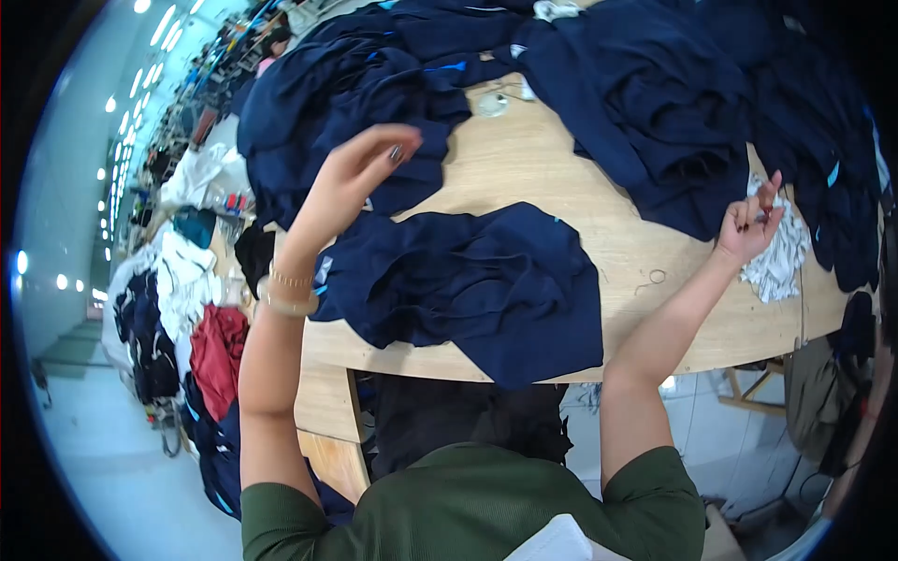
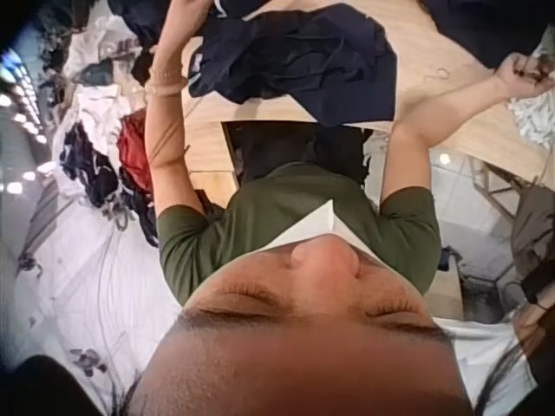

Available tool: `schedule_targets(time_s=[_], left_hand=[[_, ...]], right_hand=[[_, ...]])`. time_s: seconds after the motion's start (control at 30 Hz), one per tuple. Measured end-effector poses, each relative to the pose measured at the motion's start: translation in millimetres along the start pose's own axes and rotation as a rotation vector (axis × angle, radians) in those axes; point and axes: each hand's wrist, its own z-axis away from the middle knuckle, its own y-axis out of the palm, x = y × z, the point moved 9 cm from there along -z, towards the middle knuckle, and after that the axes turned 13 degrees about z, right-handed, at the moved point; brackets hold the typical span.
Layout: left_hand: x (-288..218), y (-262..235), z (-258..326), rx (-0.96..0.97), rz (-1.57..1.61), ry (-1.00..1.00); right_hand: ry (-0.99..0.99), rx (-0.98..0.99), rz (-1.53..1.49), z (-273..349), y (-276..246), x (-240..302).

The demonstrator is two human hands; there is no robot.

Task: Using thread snips to trim excess threads from the waistbands of navy blue garments at a factory workstation.

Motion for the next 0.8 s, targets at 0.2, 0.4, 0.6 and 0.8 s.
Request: schedule_targets(time_s=[0.2, 0.4, 0.6, 0.8], left_hand=[[77.6, -78.3, 232.8, -0.434, -0.266, -0.292], [161.7, -88.6, 372.8, -0.651, -0.433, -0.300], [201.3, -78.8, 349.7, -0.659, -0.506, -0.159], [201.5, -55.5, 315.6, -0.589, -0.674, -0.237]], right_hand=[[-0.138, -0.357, 0.429, 10.6, 62.1, 51.0], [0.259, -0.002, 1.844, 90.2, 123.0, -16.2], [0.312, -0.120, 2.307, 225.9, 150.6, -53.3], [0.188, -0.220, 2.547, 241.1, 158.3, -52.4]])
